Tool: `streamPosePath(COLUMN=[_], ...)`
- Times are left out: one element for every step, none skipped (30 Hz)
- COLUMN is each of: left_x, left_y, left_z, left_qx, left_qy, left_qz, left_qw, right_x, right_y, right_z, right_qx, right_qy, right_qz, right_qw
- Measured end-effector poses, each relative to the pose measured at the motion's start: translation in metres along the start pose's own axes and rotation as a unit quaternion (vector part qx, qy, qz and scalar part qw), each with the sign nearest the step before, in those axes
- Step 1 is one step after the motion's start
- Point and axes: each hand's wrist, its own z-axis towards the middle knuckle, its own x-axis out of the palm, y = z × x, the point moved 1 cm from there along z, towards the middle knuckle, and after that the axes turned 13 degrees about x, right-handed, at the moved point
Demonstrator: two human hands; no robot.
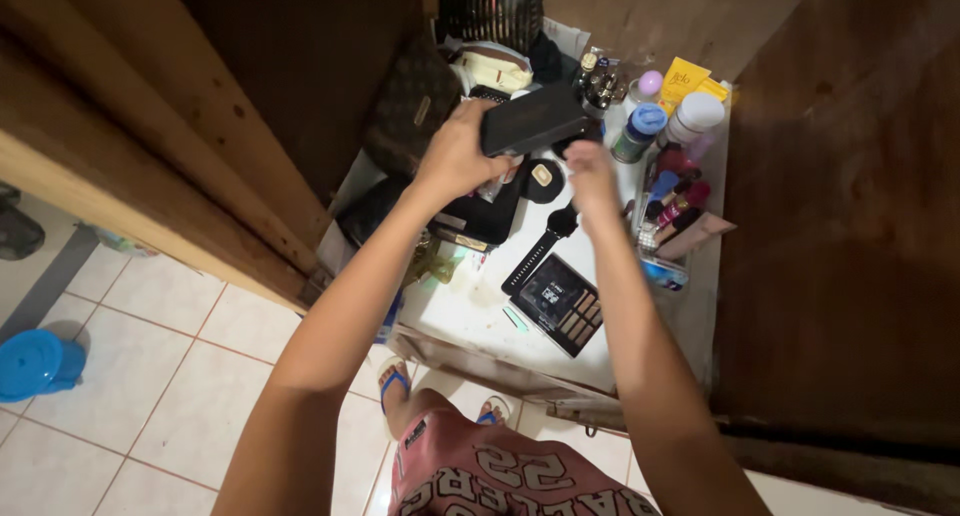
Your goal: The person organizes cosmetics and personal care items inside a wooden cabinet. They pick up and place various items including bottles, tubes, compacts, and a black tray, arranging them on the cabinet shelf. The person closes the cabinet doors at the end.
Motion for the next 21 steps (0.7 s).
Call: streamPosePath(left_x=[-0.003, -0.006, -0.008, -0.011, -0.014, -0.017, -0.02, -0.023, -0.025, -0.026, -0.028, -0.029, -0.029, -0.028, -0.027, -0.025, -0.024, -0.022, -0.021, -0.019, -0.017], left_y=[0.002, 0.003, 0.005, 0.007, 0.009, 0.011, 0.013, 0.015, 0.015, 0.016, 0.016, 0.016, 0.015, 0.015, 0.014, 0.013, 0.011, 0.01, 0.009, 0.007, 0.005], left_z=[-0.001, -0.001, -0.002, -0.003, -0.004, -0.004, -0.004, -0.003, -0.003, -0.002, -0.002, -0.002, -0.002, -0.002, -0.001, 0.0, 0.0, 0.001, 0.001, 0.001, 0.0], left_qx=[-0.002, -0.004, -0.006, 0.002, 0.01, 0.019, 0.014, 0.01, 0.005, -0.001, -0.007, -0.012, -0.013, -0.013, -0.012, -0.002, 0.009, 0.02, 0.016, 0.013, 0.009], left_qy=[0.001, 0.001, 0.002, -0.007, -0.016, -0.026, -0.032, -0.039, -0.046, -0.046, -0.047, -0.047, -0.048, -0.049, -0.051, -0.053, -0.055, -0.056, -0.051, -0.046, -0.041], left_qz=[0.006, 0.012, 0.018, 0.023, 0.029, 0.034, 0.032, 0.03, 0.028, 0.024, 0.02, 0.016, 0.012, 0.008, 0.004, 0.014, 0.025, 0.035, 0.03, 0.024, 0.017], left_qw=[1.0, 1.0, 1.0, 1.0, 0.999, 0.999, 0.999, 0.999, 0.999, 0.999, 0.999, 0.999, 0.999, 0.999, 0.999, 0.999, 0.998, 0.998, 0.998, 0.999, 0.999], right_x=[0.004, 0.014, 0.024, 0.03, 0.035, 0.038, 0.039, 0.04, 0.04, 0.04, 0.04, 0.04, 0.04, 0.039, 0.037, 0.035, 0.035, 0.034, 0.034, 0.034, 0.032], right_y=[-0.012, -0.022, -0.028, -0.029, -0.028, -0.024, -0.017, -0.011, -0.006, -0.002, 0.003, 0.006, 0.009, 0.013, 0.018, 0.022, 0.025, 0.027, 0.03, 0.031, 0.031], right_z=[0.007, 0.01, 0.008, 0.004, -0.002, -0.007, -0.011, -0.015, -0.02, -0.022, -0.022, -0.025, -0.029, -0.035, -0.041, -0.05, -0.06, -0.068, -0.073, -0.077, -0.08], right_qx=[-0.042, -0.084, -0.124, -0.133, -0.142, -0.152, -0.145, -0.138, -0.131, -0.113, -0.095, -0.077, -0.064, -0.051, -0.039, -0.035, -0.03, -0.026, -0.036, -0.047, -0.056], right_qy=[-0.021, -0.041, -0.059, -0.054, -0.048, -0.042, -0.046, -0.05, -0.053, -0.044, -0.035, -0.026, -0.021, -0.015, -0.011, -0.018, -0.025, -0.032, -0.035, -0.038, -0.041], right_qz=[-0.097, -0.194, -0.289, -0.309, -0.33, -0.35, -0.36, -0.37, -0.38, -0.394, -0.407, -0.42, -0.413, -0.405, -0.397, -0.4, -0.402, -0.404, -0.388, -0.372, -0.357], right_qw=[0.994, 0.977, 0.947, 0.94, 0.932, 0.923, 0.921, 0.917, 0.914, 0.911, 0.908, 0.904, 0.908, 0.913, 0.917, 0.916, 0.915, 0.914, 0.92, 0.926, 0.931])
